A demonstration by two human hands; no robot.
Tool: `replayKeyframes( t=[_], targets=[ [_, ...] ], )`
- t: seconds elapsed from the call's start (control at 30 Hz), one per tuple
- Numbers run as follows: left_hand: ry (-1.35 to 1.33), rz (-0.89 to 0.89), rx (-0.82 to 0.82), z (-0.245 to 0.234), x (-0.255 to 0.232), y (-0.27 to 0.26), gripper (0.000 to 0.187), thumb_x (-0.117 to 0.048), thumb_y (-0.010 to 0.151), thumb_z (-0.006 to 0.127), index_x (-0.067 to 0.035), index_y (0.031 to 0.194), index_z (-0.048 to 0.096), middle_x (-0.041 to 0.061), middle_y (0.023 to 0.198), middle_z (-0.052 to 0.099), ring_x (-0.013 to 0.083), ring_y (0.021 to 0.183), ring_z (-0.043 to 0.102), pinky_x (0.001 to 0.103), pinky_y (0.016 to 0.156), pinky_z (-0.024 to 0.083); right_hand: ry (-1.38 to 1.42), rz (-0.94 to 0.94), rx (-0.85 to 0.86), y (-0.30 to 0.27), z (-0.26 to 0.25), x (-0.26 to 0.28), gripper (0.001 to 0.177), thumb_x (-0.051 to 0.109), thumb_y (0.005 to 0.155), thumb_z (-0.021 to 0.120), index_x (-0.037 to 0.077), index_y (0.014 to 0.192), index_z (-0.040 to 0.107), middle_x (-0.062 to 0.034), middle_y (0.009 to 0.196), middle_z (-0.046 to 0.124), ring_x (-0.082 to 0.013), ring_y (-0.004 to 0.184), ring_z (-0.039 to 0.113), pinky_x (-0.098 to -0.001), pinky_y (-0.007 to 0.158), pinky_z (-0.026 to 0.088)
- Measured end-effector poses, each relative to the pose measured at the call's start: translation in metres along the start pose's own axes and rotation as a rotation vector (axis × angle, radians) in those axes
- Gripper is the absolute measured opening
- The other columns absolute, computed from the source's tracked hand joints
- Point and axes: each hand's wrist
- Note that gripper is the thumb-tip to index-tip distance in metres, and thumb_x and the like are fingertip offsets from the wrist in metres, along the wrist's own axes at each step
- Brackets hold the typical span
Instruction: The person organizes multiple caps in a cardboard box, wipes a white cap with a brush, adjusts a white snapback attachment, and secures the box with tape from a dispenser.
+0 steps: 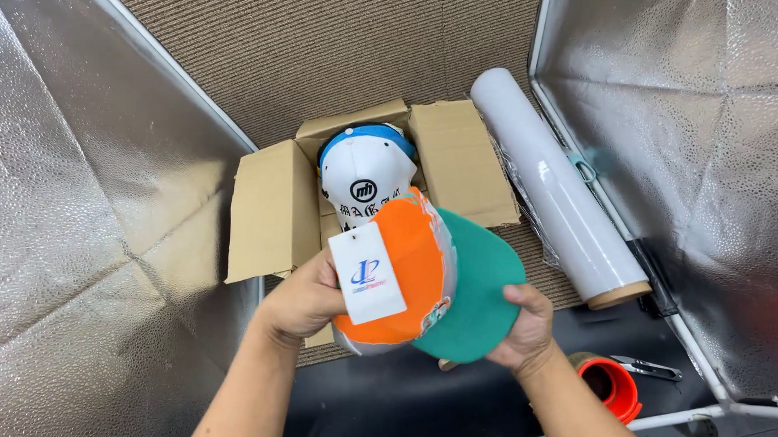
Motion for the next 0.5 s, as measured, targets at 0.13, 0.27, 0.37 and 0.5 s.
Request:
replayKeyframes(
  t=[0.13, 0.27, 0.37, 0.5],
  targets=[
    [0.002, -0.062, -0.194, 0.012, -0.01, 0.005, 0.045, -0.005, 0.073, 0.086, 0.009, 0.115, 0.074, 0.025, 0.095, 0.079, 0.0318, 0.084, 0.077, 0.046, 0.075, 0.063, 0.142, -0.036, -0.046, 0.03, -0.045, -0.01, 0.092, 0.037, 0.055, 0.056, 0.013, 0.143, 0.058, -0.0219, 0.129, 0.067, -0.0455, 0.109, 0.063, -0.0623, 0.101, 0.045],
    [-0.021, 0.004, -0.281, 0.004, -0.004, -0.004, 0.064, -0.016, 0.077, 0.081, 0.008, 0.133, 0.063, 0.022, 0.111, 0.075, 0.0277, 0.095, 0.071, 0.043, 0.083, 0.06, 0.124, -0.092, -0.241, 0.029, -0.01, -0.008, 0.09, 0.034, 0.057, 0.053, 0.016, 0.144, 0.057, -0.0173, 0.132, 0.066, -0.04, 0.112, 0.061, -0.0563, 0.102, 0.044],
    [0.011, -0.008, -0.332, 0.007, 0.008, -0.009, 0.058, -0.007, 0.072, 0.085, 0.006, 0.126, 0.067, 0.017, 0.102, 0.077, 0.0226, 0.089, 0.071, 0.035, 0.08, 0.06, 0.15, -0.091, -0.295, 0.034, -0.007, -0.004, 0.088, 0.037, 0.058, 0.055, 0.017, 0.143, 0.059, -0.0149, 0.132, 0.067, -0.0379, 0.113, 0.062, -0.0551, 0.102, 0.044],
    [0.039, 0.056, -0.469, 0.012, 0.0, -0.005, 0.045, 0.0, 0.073, 0.085, 0.001, 0.116, 0.072, 0.011, 0.094, 0.077, 0.0179, 0.083, 0.07, 0.03, 0.074, 0.058, 0.128, -0.013, -0.272, 0.034, 0.005, -0.002, 0.081, 0.035, 0.06, 0.06, 0.015, 0.138, 0.06, -0.0144, 0.123, 0.067, -0.0382, 0.107, 0.06, -0.0552, 0.097, 0.045]
  ],
)
Point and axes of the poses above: each hand's wrist, its own y-axis towards the middle knuckle, its own z-axis out of the palm, x = y × z
